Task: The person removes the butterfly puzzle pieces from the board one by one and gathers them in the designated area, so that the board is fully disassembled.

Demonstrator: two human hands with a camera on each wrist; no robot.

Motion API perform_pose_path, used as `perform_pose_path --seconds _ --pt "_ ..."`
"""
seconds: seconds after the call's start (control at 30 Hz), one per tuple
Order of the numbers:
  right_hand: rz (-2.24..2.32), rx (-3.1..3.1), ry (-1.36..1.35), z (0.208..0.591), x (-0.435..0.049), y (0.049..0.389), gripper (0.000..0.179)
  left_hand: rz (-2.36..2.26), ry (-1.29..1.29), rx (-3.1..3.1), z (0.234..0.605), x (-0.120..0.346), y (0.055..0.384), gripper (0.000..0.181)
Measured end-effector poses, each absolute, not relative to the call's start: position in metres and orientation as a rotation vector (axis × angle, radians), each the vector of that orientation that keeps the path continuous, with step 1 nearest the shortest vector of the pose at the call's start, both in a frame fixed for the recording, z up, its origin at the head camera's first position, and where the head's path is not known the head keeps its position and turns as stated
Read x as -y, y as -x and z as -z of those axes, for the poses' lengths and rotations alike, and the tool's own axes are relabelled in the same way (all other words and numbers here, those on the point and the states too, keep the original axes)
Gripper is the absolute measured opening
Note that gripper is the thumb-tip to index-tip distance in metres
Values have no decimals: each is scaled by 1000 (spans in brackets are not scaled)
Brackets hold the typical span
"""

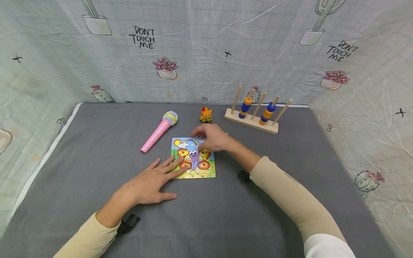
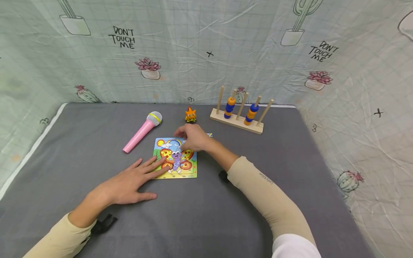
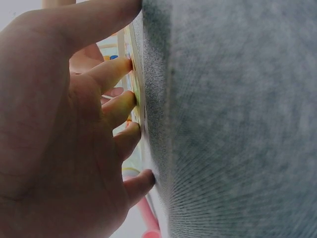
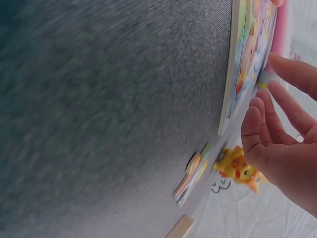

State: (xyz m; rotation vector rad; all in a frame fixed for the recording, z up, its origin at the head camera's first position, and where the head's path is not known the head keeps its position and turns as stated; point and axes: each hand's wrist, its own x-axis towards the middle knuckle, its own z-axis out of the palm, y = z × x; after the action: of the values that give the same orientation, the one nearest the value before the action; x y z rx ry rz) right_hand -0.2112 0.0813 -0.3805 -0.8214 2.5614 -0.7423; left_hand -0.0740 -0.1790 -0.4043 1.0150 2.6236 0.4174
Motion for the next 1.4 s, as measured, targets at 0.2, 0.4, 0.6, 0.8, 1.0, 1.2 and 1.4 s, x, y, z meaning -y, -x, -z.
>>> perform_pose_path --seconds 0.2,0.4,0.6,0.8,1.0,1.2,1.4 --pt "676 -2564 814 382 -72 212 48 -418 -1020 -2622 405 180 75 89" --pt "638 -2565 801 382 -71 211 48 -423 -1021 -2618 405 179 75 89" --pt "631 -2567 798 382 -70 211 47 -411 -1021 -2621 404 179 76 89" --pt "619 -2571 808 382 -69 211 46 -395 -1025 -2630 404 178 76 89" --pt "624 -2569 805 382 -70 211 45 -395 -1028 -2624 404 178 77 89" --pt "643 -2578 810 383 -69 209 45 -392 -1041 -2633 404 178 76 89" --pt "670 -2591 813 385 -69 207 45 -394 -1032 -2628 403 179 75 88"
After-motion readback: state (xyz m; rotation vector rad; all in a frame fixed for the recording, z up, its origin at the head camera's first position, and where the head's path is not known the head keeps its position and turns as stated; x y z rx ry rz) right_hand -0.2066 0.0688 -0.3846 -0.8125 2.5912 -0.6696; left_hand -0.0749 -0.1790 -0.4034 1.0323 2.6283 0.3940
